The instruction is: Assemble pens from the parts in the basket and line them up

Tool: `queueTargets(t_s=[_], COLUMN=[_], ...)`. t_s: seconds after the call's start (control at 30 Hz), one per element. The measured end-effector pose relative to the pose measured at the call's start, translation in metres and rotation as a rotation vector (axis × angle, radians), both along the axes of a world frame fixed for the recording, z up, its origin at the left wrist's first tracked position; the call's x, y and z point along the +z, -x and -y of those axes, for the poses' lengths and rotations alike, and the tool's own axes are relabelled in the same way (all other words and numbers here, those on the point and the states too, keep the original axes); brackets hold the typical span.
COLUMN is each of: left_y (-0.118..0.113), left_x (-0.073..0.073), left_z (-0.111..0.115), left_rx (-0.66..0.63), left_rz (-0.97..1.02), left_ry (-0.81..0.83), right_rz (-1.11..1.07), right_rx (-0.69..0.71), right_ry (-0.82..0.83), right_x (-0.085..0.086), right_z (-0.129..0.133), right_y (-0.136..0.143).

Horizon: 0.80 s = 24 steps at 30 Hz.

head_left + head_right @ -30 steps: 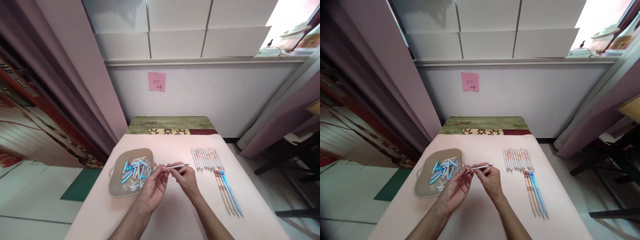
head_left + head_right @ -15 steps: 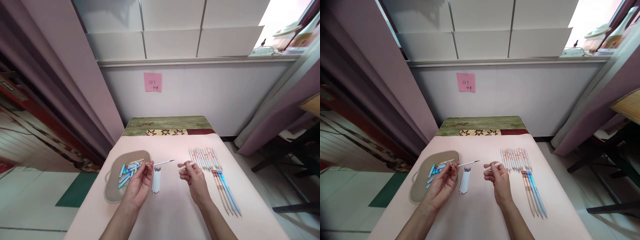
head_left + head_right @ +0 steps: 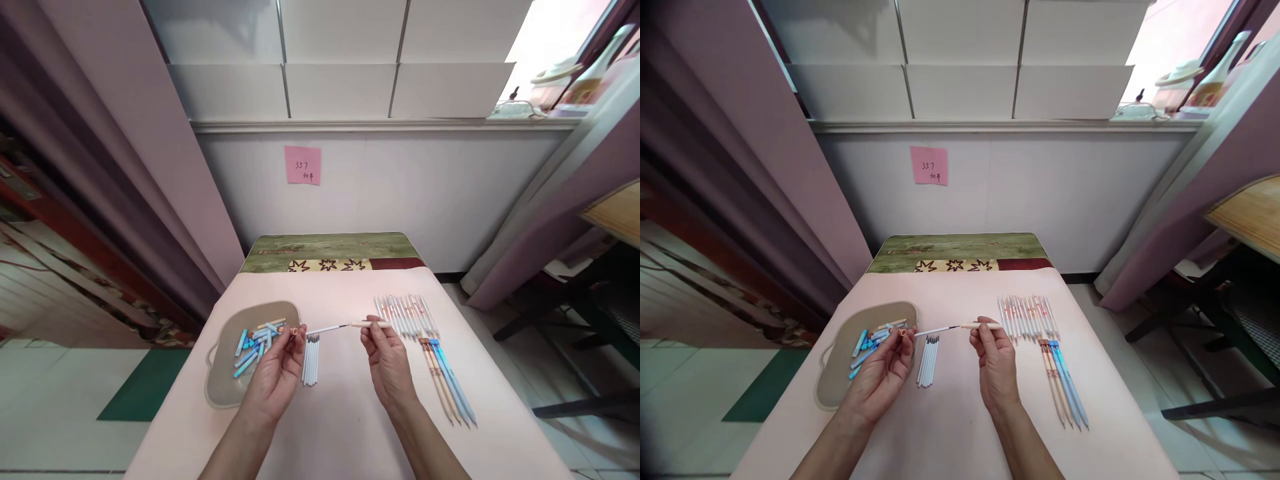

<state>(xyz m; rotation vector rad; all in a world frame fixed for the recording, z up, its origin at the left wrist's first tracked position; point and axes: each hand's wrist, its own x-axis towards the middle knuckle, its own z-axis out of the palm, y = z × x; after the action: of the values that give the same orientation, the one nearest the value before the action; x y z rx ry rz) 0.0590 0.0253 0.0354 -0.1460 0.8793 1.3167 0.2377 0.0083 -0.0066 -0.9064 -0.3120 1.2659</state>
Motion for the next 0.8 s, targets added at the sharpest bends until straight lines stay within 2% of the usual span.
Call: queueTargets(t_s=[0.33, 0.6, 0.7, 0.8], left_y=[-0.002, 0.0, -0.003, -0.008], left_x=[0.0, -0.002, -0.001, 0.0], left_z=[0.003, 0.001, 0.002, 0.004], left_rx=[0.005, -0.005, -0.007, -0.027], left_rz=[-0.014, -0.016, -0.038, -0.063], left_ry=[-0.005, -0.037, -0.035, -0.044], right_rz=[0.11, 0.318, 0.434, 0.533], right_rx=[0.047, 0.356, 0.469, 0.522], right_ry=[-0.021, 0.04, 0.016, -0.031], right_x=[-0.003, -0.022, -0.026, -0.027], right_z=[0.004, 0.011, 0.013, 0.015], right_y=[0.003, -0.011, -0.015, -0.013])
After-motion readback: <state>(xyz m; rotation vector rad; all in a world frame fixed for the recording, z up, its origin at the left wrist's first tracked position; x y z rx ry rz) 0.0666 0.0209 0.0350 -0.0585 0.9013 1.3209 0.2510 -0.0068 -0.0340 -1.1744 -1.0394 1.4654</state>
